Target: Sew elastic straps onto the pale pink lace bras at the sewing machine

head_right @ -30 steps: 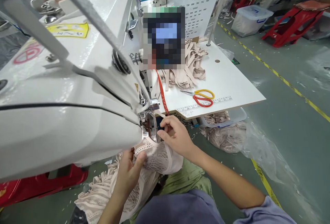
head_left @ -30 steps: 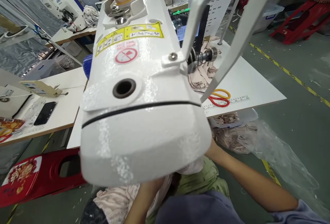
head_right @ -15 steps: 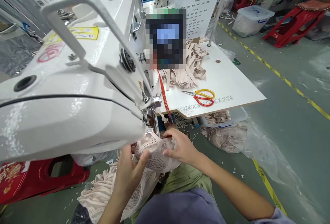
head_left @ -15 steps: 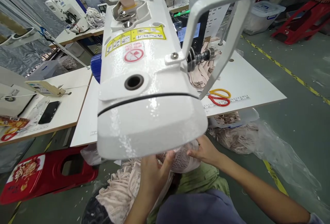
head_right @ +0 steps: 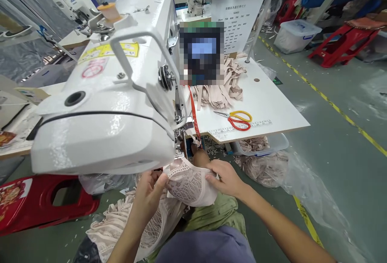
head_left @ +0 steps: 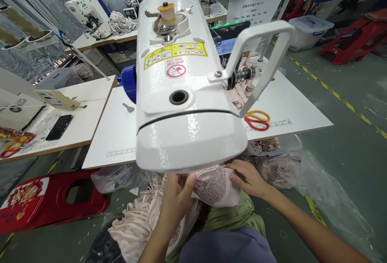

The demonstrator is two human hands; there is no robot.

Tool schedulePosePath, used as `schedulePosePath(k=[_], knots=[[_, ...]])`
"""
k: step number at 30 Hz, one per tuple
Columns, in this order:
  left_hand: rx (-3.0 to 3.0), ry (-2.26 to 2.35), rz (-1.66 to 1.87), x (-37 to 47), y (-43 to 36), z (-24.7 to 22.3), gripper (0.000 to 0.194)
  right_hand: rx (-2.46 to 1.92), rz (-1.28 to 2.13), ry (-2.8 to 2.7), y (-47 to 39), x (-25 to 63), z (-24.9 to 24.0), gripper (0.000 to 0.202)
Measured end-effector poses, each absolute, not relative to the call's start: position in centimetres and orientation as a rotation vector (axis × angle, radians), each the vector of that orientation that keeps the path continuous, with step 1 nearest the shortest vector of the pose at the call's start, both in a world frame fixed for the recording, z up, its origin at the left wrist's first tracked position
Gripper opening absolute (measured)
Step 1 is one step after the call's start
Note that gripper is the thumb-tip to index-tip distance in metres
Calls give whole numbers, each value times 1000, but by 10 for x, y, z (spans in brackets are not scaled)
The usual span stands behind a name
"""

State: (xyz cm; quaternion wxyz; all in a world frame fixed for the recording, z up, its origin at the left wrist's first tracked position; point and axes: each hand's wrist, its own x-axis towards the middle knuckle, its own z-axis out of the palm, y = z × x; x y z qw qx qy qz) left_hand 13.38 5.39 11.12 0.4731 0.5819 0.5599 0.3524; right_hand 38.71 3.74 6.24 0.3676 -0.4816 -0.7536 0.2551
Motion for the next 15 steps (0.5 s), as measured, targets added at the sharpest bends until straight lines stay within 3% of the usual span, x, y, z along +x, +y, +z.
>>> schedulePosePath(k=[5, 10, 12, 15], knots=[[1257, 1166, 696, 131, 65, 119, 47, -1174, 799, -1898, 20, 375, 83, 61], [974, 562, 215, 133, 51, 127, 46, -678, 1440, -2307, -6, 357, 88, 50], [862, 638, 412, 120, 57, 130, 38, -932, 1487, -2240, -8, 363, 81, 56], [649, 946, 1114, 78, 86, 140, 32, -1412, 1266, -2025, -2, 385, 72, 62]])
